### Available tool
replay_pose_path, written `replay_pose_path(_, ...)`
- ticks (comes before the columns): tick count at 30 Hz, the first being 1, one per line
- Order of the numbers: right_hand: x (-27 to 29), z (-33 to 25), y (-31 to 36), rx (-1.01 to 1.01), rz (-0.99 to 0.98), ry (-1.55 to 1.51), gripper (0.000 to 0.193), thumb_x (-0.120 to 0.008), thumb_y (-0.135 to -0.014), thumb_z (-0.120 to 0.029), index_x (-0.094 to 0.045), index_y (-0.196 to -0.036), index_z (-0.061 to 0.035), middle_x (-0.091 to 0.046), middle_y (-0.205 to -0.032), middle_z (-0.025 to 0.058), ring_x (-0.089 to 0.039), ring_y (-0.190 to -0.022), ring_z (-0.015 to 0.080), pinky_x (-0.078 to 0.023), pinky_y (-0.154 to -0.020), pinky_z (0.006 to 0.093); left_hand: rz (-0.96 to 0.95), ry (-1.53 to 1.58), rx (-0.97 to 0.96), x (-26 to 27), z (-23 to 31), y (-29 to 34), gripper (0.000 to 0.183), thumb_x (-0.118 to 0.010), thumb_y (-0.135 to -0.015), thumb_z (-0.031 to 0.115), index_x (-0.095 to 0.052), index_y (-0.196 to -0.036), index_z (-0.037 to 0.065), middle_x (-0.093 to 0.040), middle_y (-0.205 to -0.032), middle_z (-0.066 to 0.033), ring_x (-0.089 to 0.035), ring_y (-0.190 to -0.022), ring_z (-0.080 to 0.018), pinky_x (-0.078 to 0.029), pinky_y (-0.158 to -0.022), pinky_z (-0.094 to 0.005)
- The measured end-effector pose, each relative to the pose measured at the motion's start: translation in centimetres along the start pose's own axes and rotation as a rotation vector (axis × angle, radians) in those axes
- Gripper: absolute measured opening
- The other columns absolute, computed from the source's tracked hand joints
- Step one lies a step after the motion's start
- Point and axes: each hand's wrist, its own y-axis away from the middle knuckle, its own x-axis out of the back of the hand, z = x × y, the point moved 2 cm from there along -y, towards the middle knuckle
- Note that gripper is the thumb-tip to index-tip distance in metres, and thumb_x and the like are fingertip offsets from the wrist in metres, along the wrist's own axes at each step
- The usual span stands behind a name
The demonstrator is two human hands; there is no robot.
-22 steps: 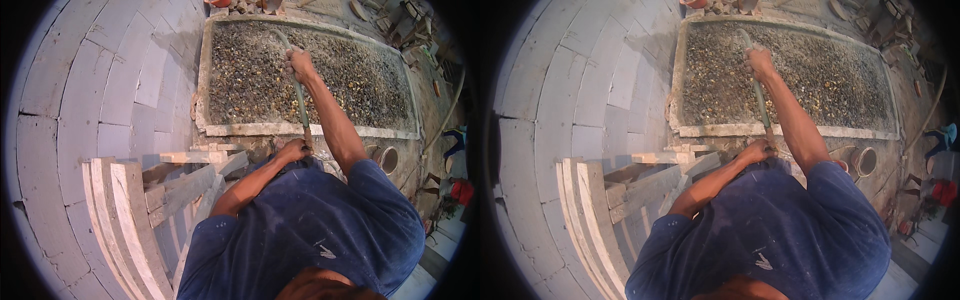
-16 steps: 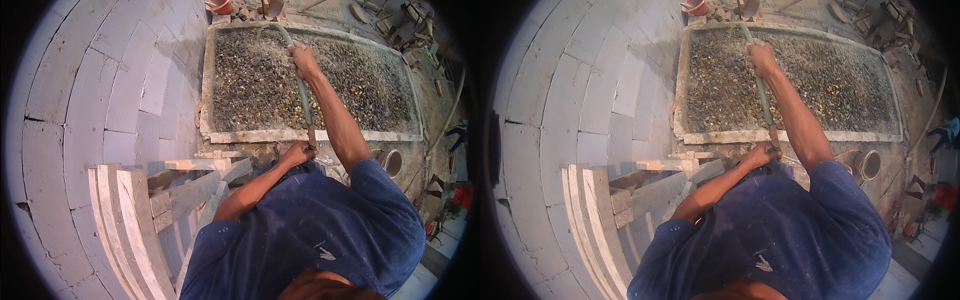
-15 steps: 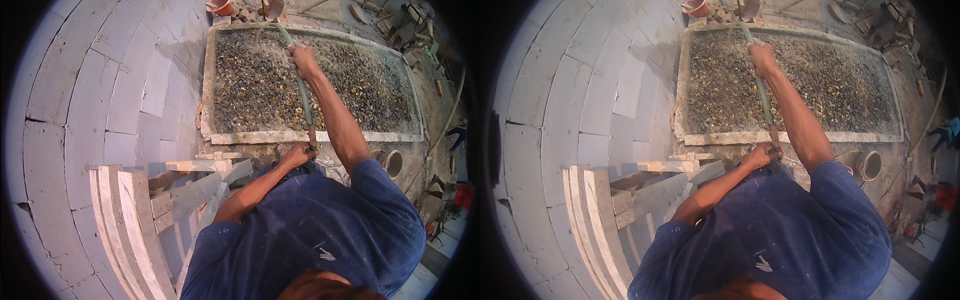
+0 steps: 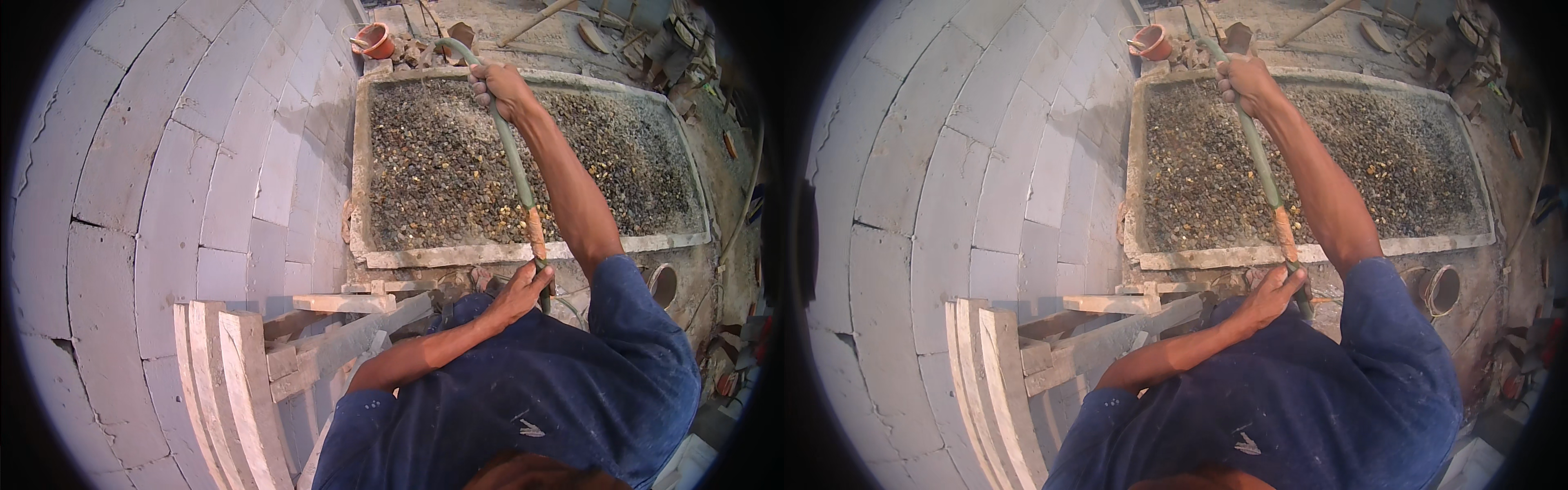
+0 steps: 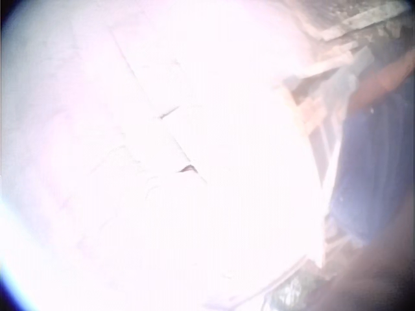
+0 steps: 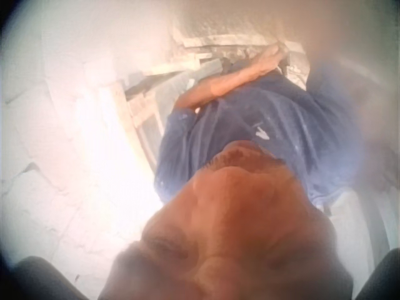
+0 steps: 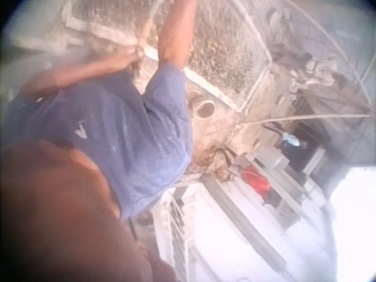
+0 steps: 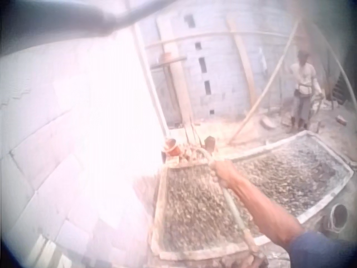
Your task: The person walks to a rectangular concrete slab and uses a hose to spray water over its surface. They move the hose in a sweeping pattern to wet the aggregate and cement mixture.
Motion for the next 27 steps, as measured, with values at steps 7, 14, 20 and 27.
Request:
replay_pose_path(7, -1.1, -0.9, 0.1, 0.026, -0.021, -0.013, 0.008, -0.049, -0.087, -0.005, -0.051, -0.090, 0.0028, -0.047, -0.068, 0.0040, -0.038, -0.047, 0.0069, -0.033, -0.036, 0.0220, 0.066, 0.006, -0.031, -0.2, 1.2, 1.5, 0.038, -0.040, -0.096, 0.040, -0.044, -0.086, 0.004, -0.044, -0.070, 0.0001, -0.044, -0.065, -0.0085, -0.039, -0.059, -0.0265)
replay_pose_path(14, -0.9, 1.9, -1.3, 0.002, -0.009, -0.012, 0.009, -0.051, -0.084, -0.005, -0.053, -0.083, 0.0041, -0.049, -0.065, 0.0045, -0.040, -0.045, 0.0084, -0.032, -0.036, 0.0221, 0.144, 0.114, -0.029, 0.1, -0.4, 1.5, 0.036, -0.040, -0.096, 0.038, -0.045, -0.087, 0.004, -0.043, -0.072, 0.0007, -0.043, -0.068, -0.0084, -0.039, -0.062, -0.0257)
replay_pose_path(20, 0.2, 3.1, -1.3, -0.020, 0.110, 0.051, 0.011, -0.053, -0.082, -0.005, -0.053, -0.076, 0.0042, -0.049, -0.062, 0.0063, -0.041, -0.044, 0.0104, -0.032, -0.035, 0.0249, 0.188, 0.143, -0.019, 0.0, -2.4, 1.4, 0.036, -0.041, -0.096, 0.038, -0.047, -0.094, 0.003, -0.044, -0.079, -0.0004, -0.040, -0.079, -0.0106, -0.036, -0.073, -0.0272)
replay_pose_path(27, 2.7, 4.0, -1.5, -0.097, 0.140, 0.098, 0.007, -0.046, -0.087, -0.004, -0.051, -0.089, 0.0010, -0.046, -0.066, 0.0016, -0.036, -0.044, 0.0056, -0.030, -0.033, 0.0207, 0.062, 0.253, 0.000, 0.0, -5.2, 0.9, 0.035, -0.041, -0.096, 0.037, -0.046, -0.092, 0.003, -0.040, -0.079, 0.0006, -0.036, -0.077, -0.0101, -0.035, -0.071, -0.0267)
